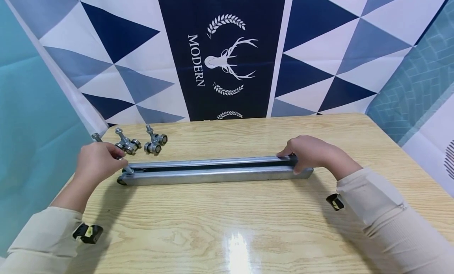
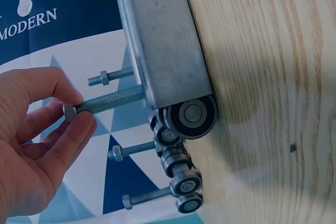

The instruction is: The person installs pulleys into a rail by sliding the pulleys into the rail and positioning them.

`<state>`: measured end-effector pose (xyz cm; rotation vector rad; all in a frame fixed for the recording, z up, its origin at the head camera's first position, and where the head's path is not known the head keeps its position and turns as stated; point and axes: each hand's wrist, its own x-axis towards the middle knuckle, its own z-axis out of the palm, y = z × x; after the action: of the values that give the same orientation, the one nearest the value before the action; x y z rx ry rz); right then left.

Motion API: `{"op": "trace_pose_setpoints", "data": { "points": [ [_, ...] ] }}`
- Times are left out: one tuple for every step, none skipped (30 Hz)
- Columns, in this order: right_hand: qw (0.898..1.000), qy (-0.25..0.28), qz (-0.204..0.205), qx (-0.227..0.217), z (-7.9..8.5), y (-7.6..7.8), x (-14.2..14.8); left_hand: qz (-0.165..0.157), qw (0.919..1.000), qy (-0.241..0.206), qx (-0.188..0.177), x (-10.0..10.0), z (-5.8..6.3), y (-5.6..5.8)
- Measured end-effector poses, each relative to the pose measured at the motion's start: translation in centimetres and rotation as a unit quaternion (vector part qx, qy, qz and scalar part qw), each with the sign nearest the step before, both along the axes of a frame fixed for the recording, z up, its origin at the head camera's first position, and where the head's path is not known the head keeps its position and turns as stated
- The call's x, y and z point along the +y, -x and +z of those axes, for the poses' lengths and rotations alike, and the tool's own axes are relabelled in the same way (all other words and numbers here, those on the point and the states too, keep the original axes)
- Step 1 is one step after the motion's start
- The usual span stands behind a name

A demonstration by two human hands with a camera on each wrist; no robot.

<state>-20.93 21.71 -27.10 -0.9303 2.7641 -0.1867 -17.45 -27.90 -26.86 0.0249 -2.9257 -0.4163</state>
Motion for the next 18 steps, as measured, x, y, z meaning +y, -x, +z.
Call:
{"op": "trace_pose_setpoints", "data": {
  "points": [
    [1.000, 0.000, 0.000, 0.000, 0.01, 0.01, -0.01, -0.004, 1.0000, 0.001, -0.001, 0.04, 0.04, -0.02],
    [1.000, -0.001, 0.001, -0.001, 0.01, 0.02, -0.02, -0.007, 1.0000, 0.002, -0.002, 0.09, 0.11, -0.06],
    [1.000, -0.001, 0.002, 0.001, -0.01, 0.03, -0.02, -0.010, 0.9999, 0.003, -0.005, 0.13, 0.17, -0.08],
    [1.000, -0.003, 0.003, 0.001, -0.03, 0.04, -0.01, -0.012, 0.9999, 0.003, -0.007, 0.18, 0.23, -0.12],
    [1.000, -0.003, 0.002, 0.002, -0.04, 0.04, -0.01, -0.015, 0.9998, 0.003, -0.010, 0.22, 0.27, -0.14],
    [1.000, -0.004, 0.002, 0.003, -0.04, 0.05, -0.01, -0.017, 0.9998, 0.004, -0.012, 0.26, 0.32, -0.16],
    [1.000, -0.004, 0.003, 0.003, -0.05, 0.05, -0.01, -0.017, 0.9997, 0.002, -0.014, 0.30, 0.36, -0.17],
    [1.000, -0.003, 0.004, 0.004, -0.07, 0.05, -0.01, -0.018, 0.9997, 0.002, -0.015, 0.31, 0.38, -0.17],
    [1.000, -0.003, 0.006, 0.005, -0.07, 0.05, -0.01, -0.019, 0.9997, 0.001, -0.016, 0.32, 0.38, -0.15],
    [1.000, -0.003, 0.007, 0.006, -0.06, 0.05, -0.02, -0.019, 0.9997, 0.002, -0.014, 0.32, 0.35, -0.13],
    [1.000, -0.003, 0.007, 0.007, -0.05, 0.05, -0.02, -0.019, 0.9997, 0.003, -0.013, 0.33, 0.33, -0.11],
    [1.000, -0.003, 0.009, 0.008, -0.03, 0.05, -0.02, -0.019, 0.9997, 0.004, -0.011, 0.34, 0.30, -0.09],
    [1.000, -0.004, 0.010, 0.010, -0.02, 0.04, -0.02, -0.020, 0.9997, 0.006, -0.010, 0.35, 0.28, -0.05],
    [1.000, -0.005, 0.011, 0.011, 0.00, 0.03, -0.01, -0.021, 0.9997, 0.007, -0.008, 0.40, 0.27, -0.03],
    [1.000, -0.005, 0.012, 0.012, 0.01, 0.01, -0.01, -0.021, 0.9997, 0.009, -0.006, 0.44, 0.26, -0.01],
    [1.000, -0.006, 0.013, 0.012, 0.04, -0.01, 0.00, -0.022, 0.9997, 0.010, -0.003, 0.49, 0.25, 0.01],
    [1.000, -0.006, 0.013, 0.012, 0.05, -0.03, 0.00, -0.024, 0.9997, 0.009, -0.003, 0.54, 0.26, 0.02],
    [1.000, -0.005, 0.014, 0.012, 0.06, -0.04, 0.01, -0.026, 0.9996, 0.008, -0.003, 0.60, 0.27, 0.04]
  ]
}}
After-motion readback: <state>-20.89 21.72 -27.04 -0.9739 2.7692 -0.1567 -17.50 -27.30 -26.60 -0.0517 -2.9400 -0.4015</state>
